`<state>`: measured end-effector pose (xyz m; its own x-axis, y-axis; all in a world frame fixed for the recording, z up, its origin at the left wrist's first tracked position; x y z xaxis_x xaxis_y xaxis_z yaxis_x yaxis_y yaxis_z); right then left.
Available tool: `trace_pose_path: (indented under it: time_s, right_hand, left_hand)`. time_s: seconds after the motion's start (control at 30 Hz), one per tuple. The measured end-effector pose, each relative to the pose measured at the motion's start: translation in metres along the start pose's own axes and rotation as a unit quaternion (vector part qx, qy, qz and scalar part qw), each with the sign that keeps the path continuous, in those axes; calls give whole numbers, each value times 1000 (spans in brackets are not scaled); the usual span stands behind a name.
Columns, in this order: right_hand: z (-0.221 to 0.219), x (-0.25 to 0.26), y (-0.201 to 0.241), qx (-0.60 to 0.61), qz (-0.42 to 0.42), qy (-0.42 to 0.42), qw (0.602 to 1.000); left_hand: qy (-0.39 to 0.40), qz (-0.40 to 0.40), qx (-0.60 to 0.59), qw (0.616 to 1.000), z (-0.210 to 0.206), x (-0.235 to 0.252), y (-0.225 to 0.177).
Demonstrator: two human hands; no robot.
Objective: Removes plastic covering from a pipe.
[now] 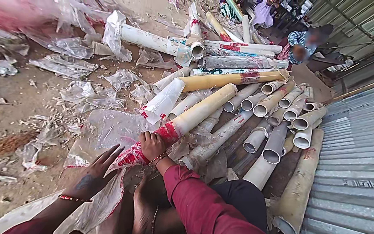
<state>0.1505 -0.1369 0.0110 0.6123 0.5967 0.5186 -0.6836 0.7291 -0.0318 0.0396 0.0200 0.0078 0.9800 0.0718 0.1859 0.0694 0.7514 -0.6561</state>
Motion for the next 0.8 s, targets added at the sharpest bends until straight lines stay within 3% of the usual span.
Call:
trace_pose_path:
  time_s: [0.07, 0.23, 0.53, 0.67, 0.8]
  right_hand:
    - [2, 1, 2, 2, -7, 12, 1000]
    - [2, 1, 2, -10, -9, -4, 1000]
    - [6, -3, -1, -27, 3, -10, 1000]
    - [-2, -19, 4, -39, 46, -69, 996]
    - [-5, -33, 3, -3, 36, -46, 998]
  left_hand:
    - [32, 0, -41, 999, -6, 0, 2]
    - [-62, -48, -82, 994, -11, -21, 4]
    - [-79, -79, -9, 994, -10, -36, -10]
    - [-2, -60, 52, 997, 1, -54, -25]
    - [42, -99, 86, 990, 3, -63, -31]
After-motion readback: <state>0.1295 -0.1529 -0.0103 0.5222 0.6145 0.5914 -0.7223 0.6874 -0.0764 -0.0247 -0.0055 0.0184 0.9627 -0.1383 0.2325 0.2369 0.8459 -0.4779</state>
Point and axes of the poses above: each hand's wrist, its own x-axis towards the middle knuckle, its own z-axis out of the back of the hand, y = z × x, the point moved 2 cm from there along x, towards the middle knuckle, and after that the axes turned 15 degrees about -y, right-handed, at the moved point
